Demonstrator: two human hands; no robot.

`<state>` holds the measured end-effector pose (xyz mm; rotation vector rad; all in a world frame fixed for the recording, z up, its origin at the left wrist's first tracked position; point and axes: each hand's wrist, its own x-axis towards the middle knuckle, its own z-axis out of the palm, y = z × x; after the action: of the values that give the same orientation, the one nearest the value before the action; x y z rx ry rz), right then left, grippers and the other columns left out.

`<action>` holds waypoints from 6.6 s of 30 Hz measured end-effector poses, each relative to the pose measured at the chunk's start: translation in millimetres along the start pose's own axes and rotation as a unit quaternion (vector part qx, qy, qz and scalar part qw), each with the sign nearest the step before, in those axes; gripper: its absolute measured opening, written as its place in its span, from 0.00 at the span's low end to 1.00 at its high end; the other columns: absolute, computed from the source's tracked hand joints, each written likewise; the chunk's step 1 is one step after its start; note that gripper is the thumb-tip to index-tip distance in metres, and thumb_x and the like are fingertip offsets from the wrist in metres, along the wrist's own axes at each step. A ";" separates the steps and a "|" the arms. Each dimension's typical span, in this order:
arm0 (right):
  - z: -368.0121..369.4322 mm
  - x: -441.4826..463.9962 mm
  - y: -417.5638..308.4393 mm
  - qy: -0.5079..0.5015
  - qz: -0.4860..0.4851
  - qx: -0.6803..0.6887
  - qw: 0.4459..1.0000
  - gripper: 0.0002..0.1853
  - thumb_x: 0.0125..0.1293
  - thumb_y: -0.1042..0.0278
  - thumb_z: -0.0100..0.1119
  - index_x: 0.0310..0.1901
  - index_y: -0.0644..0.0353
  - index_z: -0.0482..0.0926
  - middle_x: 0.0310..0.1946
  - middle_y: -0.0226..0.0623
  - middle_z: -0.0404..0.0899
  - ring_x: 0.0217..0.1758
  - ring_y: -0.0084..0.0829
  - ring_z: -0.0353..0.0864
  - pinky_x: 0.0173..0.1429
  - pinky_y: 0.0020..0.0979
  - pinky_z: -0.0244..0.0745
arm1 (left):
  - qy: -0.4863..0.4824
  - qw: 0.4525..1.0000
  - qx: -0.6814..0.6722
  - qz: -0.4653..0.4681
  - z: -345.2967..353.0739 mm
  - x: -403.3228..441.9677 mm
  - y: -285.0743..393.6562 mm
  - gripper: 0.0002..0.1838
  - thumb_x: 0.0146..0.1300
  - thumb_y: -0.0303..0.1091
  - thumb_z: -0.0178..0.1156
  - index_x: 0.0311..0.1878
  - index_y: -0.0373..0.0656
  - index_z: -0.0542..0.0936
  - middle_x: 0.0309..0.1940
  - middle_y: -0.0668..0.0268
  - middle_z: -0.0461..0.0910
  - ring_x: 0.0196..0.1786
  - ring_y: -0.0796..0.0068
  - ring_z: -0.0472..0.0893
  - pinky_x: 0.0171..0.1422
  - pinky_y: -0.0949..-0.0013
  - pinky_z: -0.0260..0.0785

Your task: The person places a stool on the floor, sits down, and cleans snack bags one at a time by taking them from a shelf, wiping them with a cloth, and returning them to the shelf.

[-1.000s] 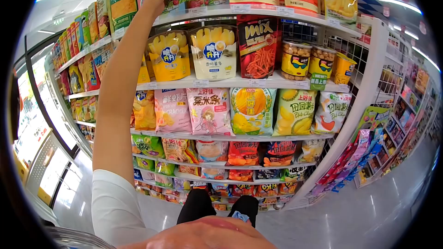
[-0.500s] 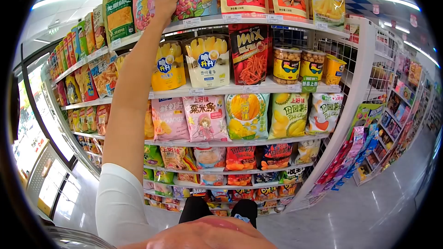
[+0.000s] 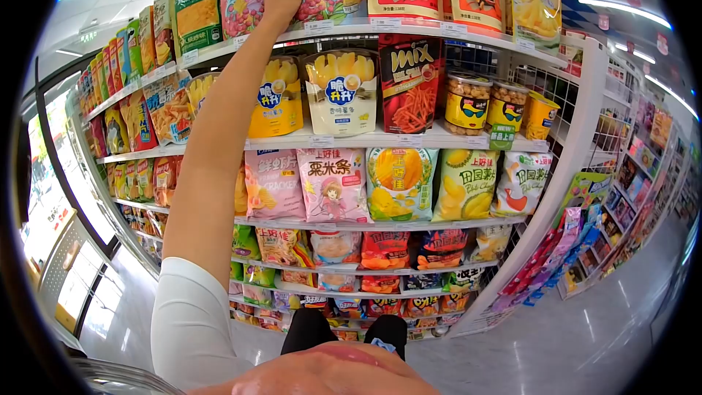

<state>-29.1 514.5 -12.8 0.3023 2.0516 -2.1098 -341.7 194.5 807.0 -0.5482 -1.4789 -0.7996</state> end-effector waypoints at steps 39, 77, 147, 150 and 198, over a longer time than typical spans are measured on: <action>7.3 -29.6 7.4 -0.052 0.060 0.262 0.962 0.14 0.77 0.65 0.53 0.57 0.66 0.74 0.41 0.48 0.84 0.35 0.47 0.90 0.29 0.41 0.87 | 0.064 0.923 0.234 0.298 25.6 -25.0 78.2 0.30 0.67 0.44 0.66 0.66 0.35 0.71 0.56 0.44 0.78 0.62 0.40 0.75 0.66 0.46 0.65; -0.3 -16.9 30.1 -0.083 0.054 0.253 0.962 0.15 0.76 0.64 0.56 0.57 0.63 0.74 0.41 0.46 0.85 0.35 0.46 0.91 0.28 0.38 0.87 | -0.130 0.990 -0.003 0.061 100.1 -43.5 101.6 0.55 0.54 0.44 0.77 0.80 0.42 0.55 0.67 0.50 0.75 0.62 0.54 0.80 0.69 0.56 0.71; -18.8 -122.9 -57.8 0.190 0.076 0.060 0.977 0.17 0.75 0.63 0.62 0.59 0.62 0.78 0.49 0.34 0.84 0.47 0.21 0.83 0.49 0.23 0.79 | -0.406 0.451 -0.384 -0.696 -195.2 -791.8 217.5 0.43 0.61 0.33 0.76 0.74 0.36 0.61 0.61 0.57 0.77 0.61 0.68 0.80 0.63 0.64 0.77; -18.2 -126.2 -47.4 0.170 0.018 -0.012 0.985 0.16 0.74 0.65 0.62 0.58 0.62 0.78 0.48 0.34 0.84 0.48 0.20 0.82 0.50 0.23 0.79 | -0.363 0.340 -0.385 -0.777 -190.0 -789.8 226.2 0.30 0.67 0.34 0.71 0.67 0.35 0.71 0.56 0.60 0.82 0.55 0.72 0.83 0.58 0.67 0.79; -1.7 -128.8 -77.9 0.096 -0.124 -0.388 0.908 0.21 0.57 0.64 0.70 0.51 0.60 0.79 0.43 0.45 0.80 0.45 0.51 0.82 0.48 0.44 0.77 | -0.379 0.387 -0.358 -0.760 -192.6 -794.8 232.8 0.25 0.71 0.36 0.66 0.65 0.34 0.73 0.52 0.60 0.84 0.49 0.73 0.86 0.52 0.68 0.81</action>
<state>73.9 517.1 97.0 0.1277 2.9634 -1.2145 24.0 303.9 47.2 0.1624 -2.2585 -3.1258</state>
